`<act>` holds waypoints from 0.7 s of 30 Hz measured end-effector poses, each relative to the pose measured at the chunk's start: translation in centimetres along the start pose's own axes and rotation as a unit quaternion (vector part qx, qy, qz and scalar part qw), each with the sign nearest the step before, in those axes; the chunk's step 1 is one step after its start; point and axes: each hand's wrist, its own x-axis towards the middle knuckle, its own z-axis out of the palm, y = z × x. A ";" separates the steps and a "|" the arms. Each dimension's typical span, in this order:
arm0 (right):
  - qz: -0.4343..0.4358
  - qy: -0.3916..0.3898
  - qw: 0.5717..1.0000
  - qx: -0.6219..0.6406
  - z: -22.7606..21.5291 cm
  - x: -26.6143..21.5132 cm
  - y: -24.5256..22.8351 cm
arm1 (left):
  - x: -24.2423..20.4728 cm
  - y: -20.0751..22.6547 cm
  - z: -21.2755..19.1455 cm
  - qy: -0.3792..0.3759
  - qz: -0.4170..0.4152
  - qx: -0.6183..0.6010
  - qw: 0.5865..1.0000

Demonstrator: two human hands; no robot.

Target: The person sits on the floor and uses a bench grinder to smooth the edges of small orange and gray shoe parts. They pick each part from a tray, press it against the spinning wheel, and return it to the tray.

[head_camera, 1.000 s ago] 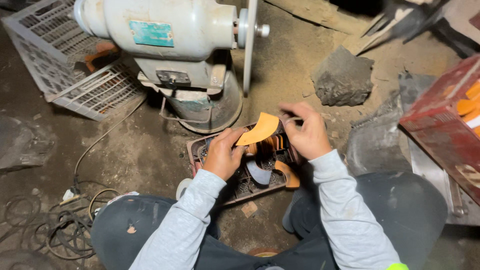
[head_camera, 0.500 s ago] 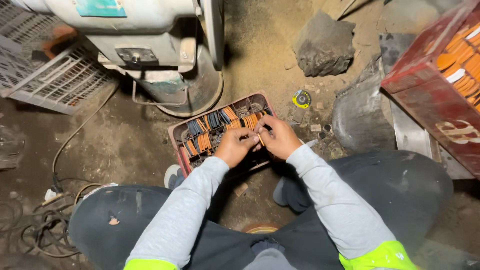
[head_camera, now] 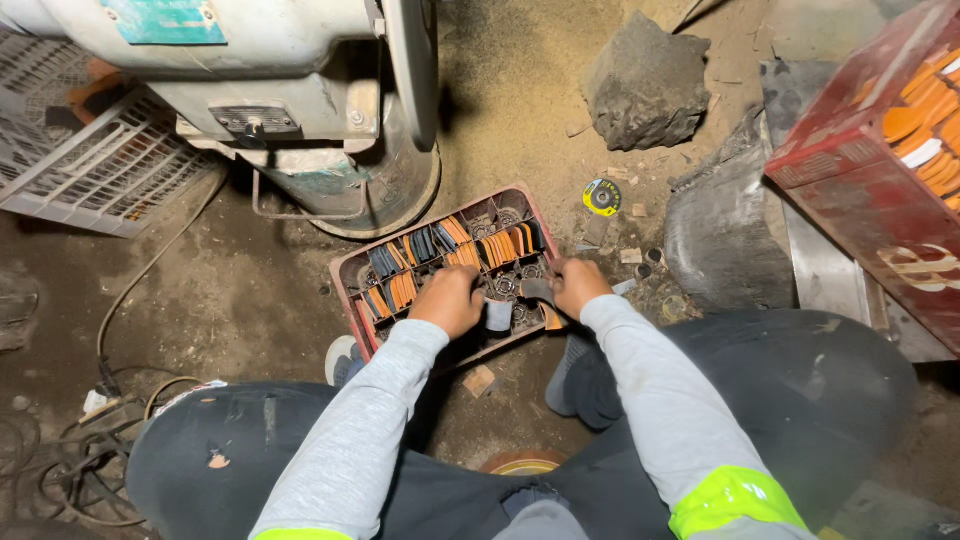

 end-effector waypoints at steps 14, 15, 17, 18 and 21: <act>-0.166 0.010 0.981 -0.101 3.0 -1.7 -6.0 | -0.9 -0.2 -5.5 0.092 0.024 -0.011 0.995; -0.175 -0.010 0.979 -0.105 3.6 -2.1 -7.3 | -1.0 -0.2 -5.6 0.090 0.019 -0.011 0.996; -0.195 -0.046 0.973 -0.112 4.4 -2.6 -9.4 | -0.9 -0.4 -5.8 0.087 0.011 -0.008 0.996; -0.197 -0.045 0.971 -0.127 4.6 -2.8 -10.0 | -1.0 -0.5 -5.8 0.089 0.013 -0.012 0.996; -0.193 -0.042 0.968 -0.154 5.1 -3.1 -11.0 | -1.5 -0.8 -5.7 0.090 0.010 -0.022 0.996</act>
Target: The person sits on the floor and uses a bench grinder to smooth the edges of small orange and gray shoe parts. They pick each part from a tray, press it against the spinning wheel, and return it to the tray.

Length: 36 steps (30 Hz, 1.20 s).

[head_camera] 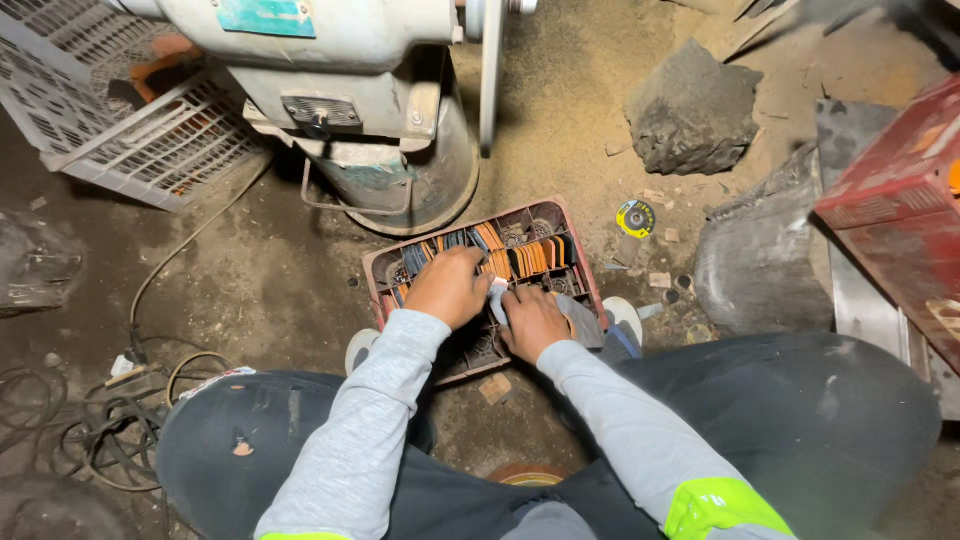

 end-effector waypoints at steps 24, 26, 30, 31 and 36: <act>-0.048 0.044 0.780 0.622 -17.0 5.8 0.9 | 2.1 3.1 -1.2 0.009 -0.026 -0.491 0.871; -0.059 0.069 0.804 0.588 -17.3 7.0 -0.3 | 2.7 2.4 -1.5 -0.002 0.015 -0.548 0.836; -0.085 0.236 0.912 0.325 -17.3 8.4 -2.0 | 3.7 1.4 -2.2 -0.005 -0.010 -0.572 0.820; -0.080 0.245 0.910 0.325 -17.3 8.7 -2.2 | 3.9 1.3 -2.3 -0.005 -0.024 -0.570 0.821; -0.058 0.263 0.898 0.347 -17.3 10.3 -2.3 | 5.4 1.4 -2.4 -0.005 -0.047 -0.599 0.800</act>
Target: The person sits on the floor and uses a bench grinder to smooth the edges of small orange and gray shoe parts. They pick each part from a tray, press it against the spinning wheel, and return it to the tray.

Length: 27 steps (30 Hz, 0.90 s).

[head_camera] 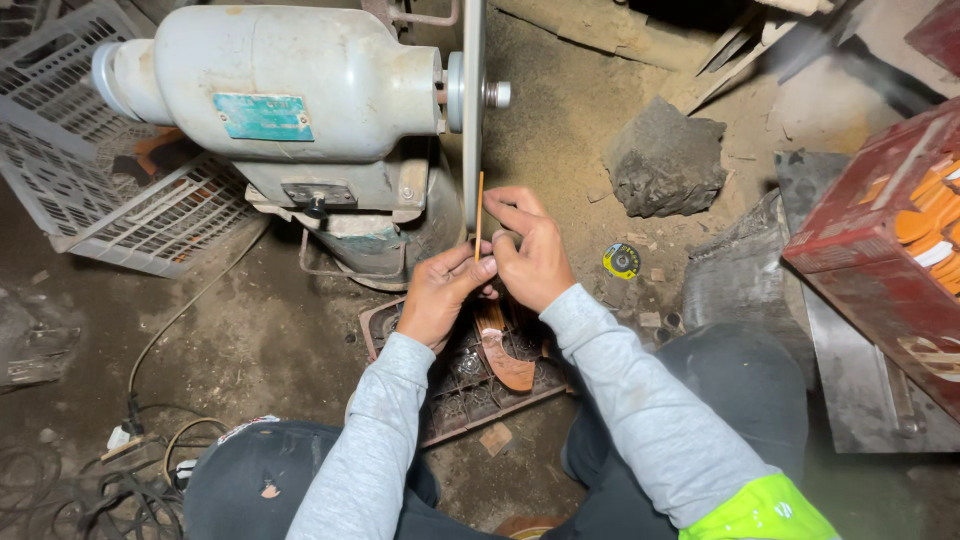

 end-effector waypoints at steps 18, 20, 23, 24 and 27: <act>0.138 -0.113 0.971 0.160 -3.7 -3.5 1.1 | -5.0 -0.8 0.8 0.090 0.048 0.342 0.934; 0.081 -0.089 0.987 0.106 -2.7 -3.4 0.6 | -4.0 -0.9 1.0 0.041 0.041 0.114 0.992; -0.046 -0.036 0.998 -0.029 -1.3 -2.2 -0.3 | -2.4 -0.3 0.0 -0.023 0.048 0.067 0.996; -0.039 -0.020 0.998 -0.033 -0.8 -1.8 -0.4 | -1.7 -0.2 -0.1 -0.023 0.030 0.049 0.998; -0.019 0.020 0.999 -0.044 0.5 -0.2 -0.2 | 0.1 0.1 -0.5 -0.028 -0.007 -0.005 1.000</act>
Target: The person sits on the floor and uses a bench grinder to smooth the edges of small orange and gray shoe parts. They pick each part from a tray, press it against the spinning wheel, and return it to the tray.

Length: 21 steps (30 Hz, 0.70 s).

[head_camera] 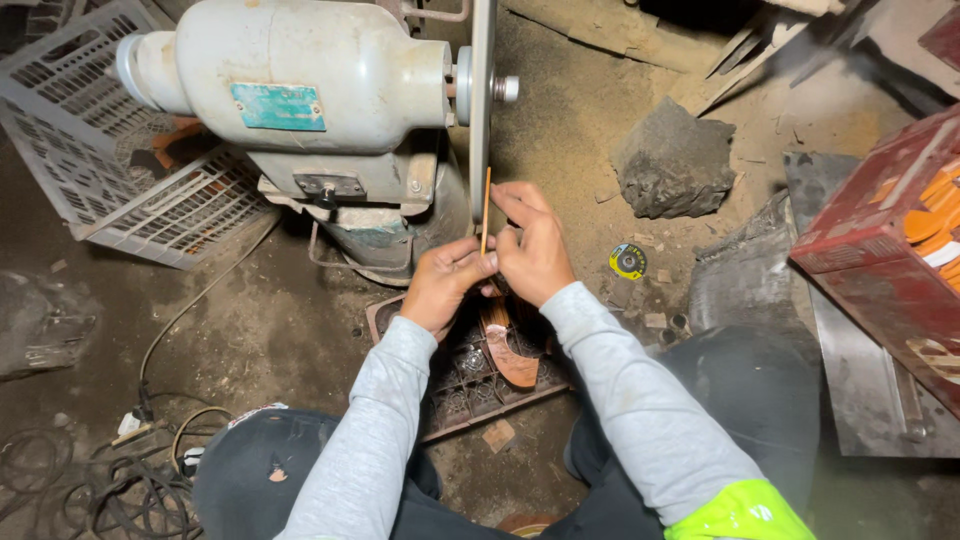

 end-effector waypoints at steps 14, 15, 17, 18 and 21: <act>0.008 -0.015 1.000 -0.013 0.0 -3.6 -1.3 | -3.6 -0.6 0.3 0.007 -0.020 0.044 0.999; 0.012 -0.091 0.996 0.010 -1.2 -4.1 -1.1 | -4.9 -1.2 1.0 0.051 -0.009 0.159 0.986; 0.020 -0.232 0.971 0.053 -3.6 -4.9 -0.7 | -7.1 -2.4 3.1 0.130 0.015 0.384 0.914; 0.060 -0.253 0.964 0.048 -4.1 -5.1 -0.7 | -7.4 -2.6 4.0 0.122 0.046 0.398 0.908; 0.125 -0.267 0.955 0.040 -5.5 -6.2 -0.3 | -8.0 -2.3 5.4 0.091 0.087 0.451 0.884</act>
